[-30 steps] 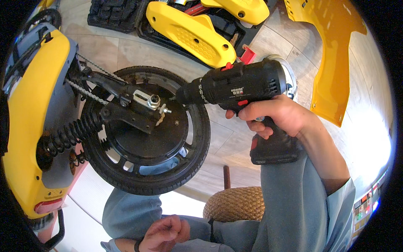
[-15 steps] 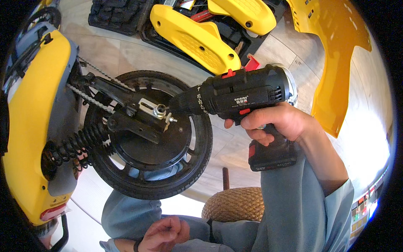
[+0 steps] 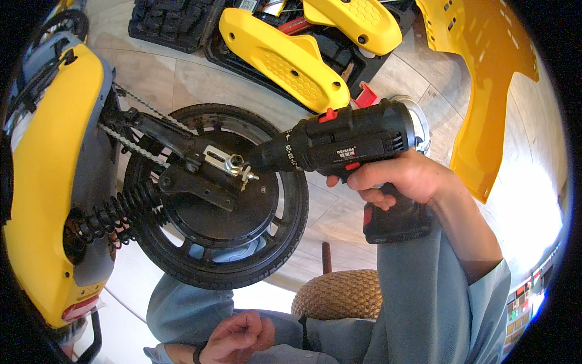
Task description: Disassembling and repairing a yellow electric scooter using a power drill.
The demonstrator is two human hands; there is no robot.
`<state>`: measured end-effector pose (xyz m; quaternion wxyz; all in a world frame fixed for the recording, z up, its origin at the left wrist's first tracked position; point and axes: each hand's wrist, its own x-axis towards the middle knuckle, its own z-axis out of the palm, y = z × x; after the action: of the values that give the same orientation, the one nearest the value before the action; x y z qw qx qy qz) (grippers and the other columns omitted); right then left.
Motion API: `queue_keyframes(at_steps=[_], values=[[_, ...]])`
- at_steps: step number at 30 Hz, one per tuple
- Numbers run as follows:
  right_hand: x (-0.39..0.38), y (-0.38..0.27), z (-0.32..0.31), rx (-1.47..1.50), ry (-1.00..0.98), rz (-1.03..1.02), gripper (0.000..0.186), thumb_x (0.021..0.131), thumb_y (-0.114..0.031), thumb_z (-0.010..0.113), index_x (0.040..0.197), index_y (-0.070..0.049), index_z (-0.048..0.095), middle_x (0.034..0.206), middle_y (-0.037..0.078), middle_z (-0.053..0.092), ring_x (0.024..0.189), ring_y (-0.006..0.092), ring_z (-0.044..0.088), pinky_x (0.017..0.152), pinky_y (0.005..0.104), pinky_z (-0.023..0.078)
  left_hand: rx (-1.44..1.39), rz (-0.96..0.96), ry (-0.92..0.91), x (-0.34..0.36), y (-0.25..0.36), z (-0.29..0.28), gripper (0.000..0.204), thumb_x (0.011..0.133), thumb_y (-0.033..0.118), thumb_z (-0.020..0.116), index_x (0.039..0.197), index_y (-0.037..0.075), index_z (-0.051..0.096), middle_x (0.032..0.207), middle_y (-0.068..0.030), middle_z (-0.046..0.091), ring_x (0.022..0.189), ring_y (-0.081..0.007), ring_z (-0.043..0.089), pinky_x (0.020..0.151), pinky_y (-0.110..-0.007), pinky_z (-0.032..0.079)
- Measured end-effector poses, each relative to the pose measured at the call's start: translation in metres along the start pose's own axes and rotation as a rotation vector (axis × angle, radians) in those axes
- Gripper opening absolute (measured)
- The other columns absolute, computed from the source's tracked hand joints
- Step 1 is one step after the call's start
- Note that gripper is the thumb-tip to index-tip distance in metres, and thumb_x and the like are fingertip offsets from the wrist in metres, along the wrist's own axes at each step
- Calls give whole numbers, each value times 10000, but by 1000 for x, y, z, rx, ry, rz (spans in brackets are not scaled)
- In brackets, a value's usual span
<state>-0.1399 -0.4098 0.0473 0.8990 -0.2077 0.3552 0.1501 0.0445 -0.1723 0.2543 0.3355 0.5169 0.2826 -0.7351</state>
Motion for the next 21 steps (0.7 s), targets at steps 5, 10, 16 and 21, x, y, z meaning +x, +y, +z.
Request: queue_keyframes(at_steps=[5, 10, 16, 21], values=[[15, 12, -2, -59, 59, -90, 315, 786, -170, 637, 1042, 13, 652, 536, -2, 480, 458, 89, 434, 455, 229, 346, 21, 14, 50, -3, -6, 0, 257, 926, 257, 606, 827, 78, 452, 714, -26, 440, 646, -111, 364, 624, -261, 292], [5, 9, -2, 57, -4, -32, 317, 777, -154, 631, 1036, 28, 651, 531, -4, 472, 456, 84, 426, 455, 230, 346, 11, 22, 26, 0, -11, 1, 261, 921, 258, 610, 823, 78, 448, 713, -27, 438, 645, -111, 362, 623, -262, 289], [-3, 19, 0, 105, -116, -40, 356, 764, -137, 635, 1071, 41, 653, 529, -6, 473, 449, 82, 420, 448, 227, 336, 15, 23, 21, 2, -20, 1, 256, 918, 250, 610, 823, 79, 444, 715, -29, 436, 646, -115, 359, 622, -266, 287], [-2, 27, 0, 136, -167, -46, 363, 763, -135, 643, 1078, 46, 652, 531, -2, 475, 449, 81, 418, 445, 227, 333, -2, 21, 22, 2, -29, -3, 247, 920, 240, 607, 830, 77, 445, 716, -30, 433, 644, -115, 355, 623, -268, 288]])
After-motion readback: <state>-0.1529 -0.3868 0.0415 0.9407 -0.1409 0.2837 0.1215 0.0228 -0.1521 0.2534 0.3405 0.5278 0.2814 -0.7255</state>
